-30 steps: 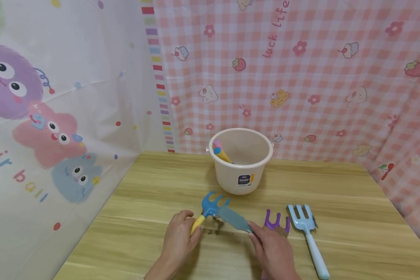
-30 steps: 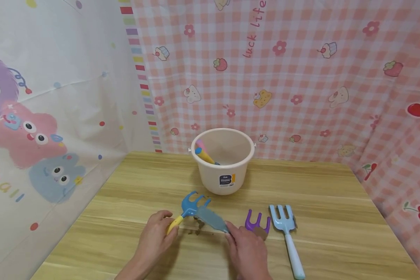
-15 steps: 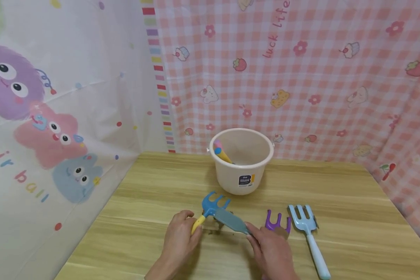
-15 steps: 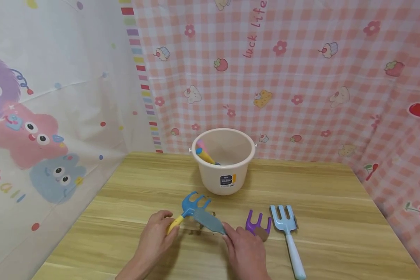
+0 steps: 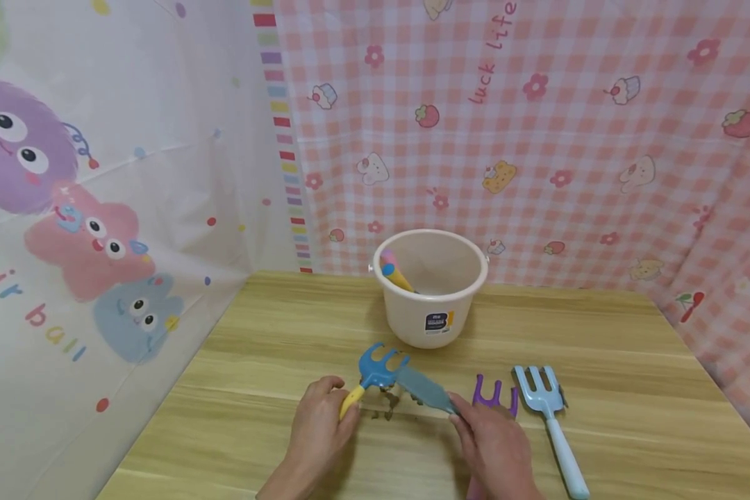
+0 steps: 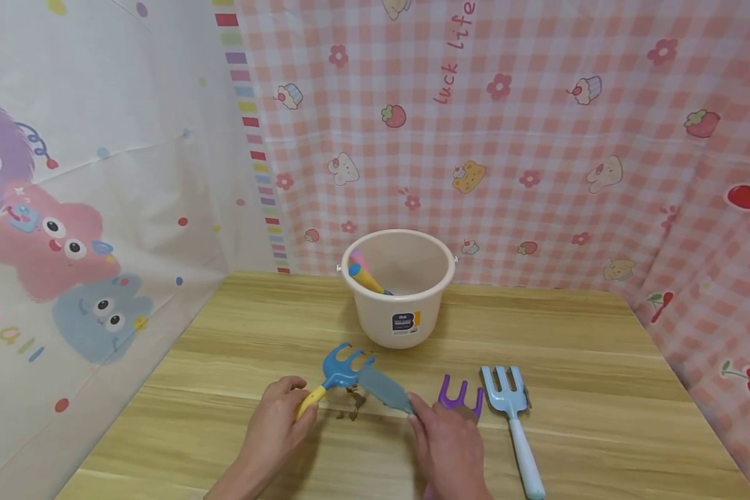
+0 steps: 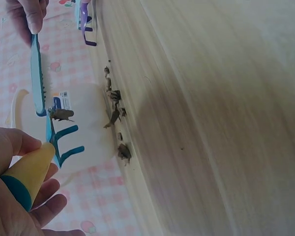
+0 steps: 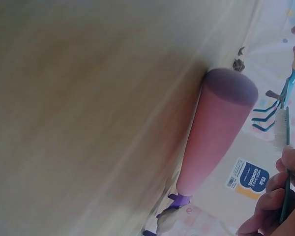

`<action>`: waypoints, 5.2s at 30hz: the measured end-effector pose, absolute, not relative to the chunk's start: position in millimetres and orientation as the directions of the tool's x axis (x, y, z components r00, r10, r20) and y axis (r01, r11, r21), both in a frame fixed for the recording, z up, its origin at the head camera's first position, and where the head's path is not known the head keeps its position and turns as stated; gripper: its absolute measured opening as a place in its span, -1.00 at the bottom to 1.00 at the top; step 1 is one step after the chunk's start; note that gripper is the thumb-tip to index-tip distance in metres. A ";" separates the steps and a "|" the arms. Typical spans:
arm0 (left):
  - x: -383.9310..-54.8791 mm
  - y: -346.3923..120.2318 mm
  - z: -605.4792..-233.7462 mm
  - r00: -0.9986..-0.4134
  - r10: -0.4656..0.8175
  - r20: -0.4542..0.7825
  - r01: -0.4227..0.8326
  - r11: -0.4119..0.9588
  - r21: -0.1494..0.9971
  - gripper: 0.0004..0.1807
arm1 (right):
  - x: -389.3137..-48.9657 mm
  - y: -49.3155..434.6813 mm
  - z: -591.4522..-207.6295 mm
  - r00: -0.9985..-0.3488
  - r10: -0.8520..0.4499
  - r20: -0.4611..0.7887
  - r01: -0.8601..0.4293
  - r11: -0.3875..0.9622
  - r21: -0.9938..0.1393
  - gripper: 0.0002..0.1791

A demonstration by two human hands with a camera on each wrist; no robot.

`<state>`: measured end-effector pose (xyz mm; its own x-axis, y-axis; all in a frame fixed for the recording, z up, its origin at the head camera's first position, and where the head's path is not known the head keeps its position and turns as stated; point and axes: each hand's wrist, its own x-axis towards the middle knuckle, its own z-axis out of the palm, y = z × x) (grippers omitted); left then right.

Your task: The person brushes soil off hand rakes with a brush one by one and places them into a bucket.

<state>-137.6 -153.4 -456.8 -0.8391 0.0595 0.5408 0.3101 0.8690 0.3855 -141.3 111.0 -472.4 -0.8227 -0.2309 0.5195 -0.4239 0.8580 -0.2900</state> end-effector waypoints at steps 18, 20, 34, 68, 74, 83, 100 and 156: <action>-138.4 -153.9 -455.3 -0.841 0.070 0.537 0.309 0.876 0.370 -0.94 | -141.9 111.5 -474.4 -0.756 -0.286 0.589 -0.489 0.844 -0.218 -0.60; -138.2 -154.1 -454.9 -0.847 0.069 0.528 0.304 0.876 0.374 -0.94 | -142.7 113.6 -474.3 -0.768 -0.266 0.582 -0.474 0.847 -0.239 -0.60; -139.0 -153.9 -454.6 -0.844 0.072 0.531 0.312 0.872 0.378 -0.95 | -143.2 112.2 -465.6 -0.862 -0.196 0.468 -0.412 0.809 -0.419 -0.63; -137.7 -154.1 -454.7 -0.823 0.081 0.563 0.332 0.871 0.361 -0.95 | -139.3 112.7 -468.8 -0.804 -0.239 0.545 -0.476 0.807 -0.349 -0.61; -136.2 -153.9 -454.2 -0.825 0.087 0.559 0.335 0.871 0.360 -0.93 | -140.4 116.6 -471.5 -0.860 -0.156 0.486 -0.385 0.823 -0.417 -0.63; -136.9 -153.0 -454.6 -0.817 0.087 0.569 0.345 0.866 0.362 -0.93 | -141.4 114.4 -473.9 -0.752 -0.252 0.609 -0.533 0.776 -0.338 -0.59; -137.8 -152.8 -457.1 -0.819 0.094 0.566 0.345 0.869 0.355 -0.91 | -144.0 110.4 -479.3 -0.681 -0.329 0.654 -0.620 0.735 -0.276 -0.58; -132.9 -154.4 -451.5 -0.903 0.070 0.425 0.298 0.813 0.500 -0.89 | -148.1 109.7 -464.1 -0.750 -0.225 0.622 -0.528 0.770 -0.359 -0.59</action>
<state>-132.9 -154.4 -451.5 -0.9027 0.0698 0.4245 0.2981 0.8129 0.5003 -148.1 109.7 -464.1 -0.7501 -0.2246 0.6221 -0.5281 0.7696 -0.3588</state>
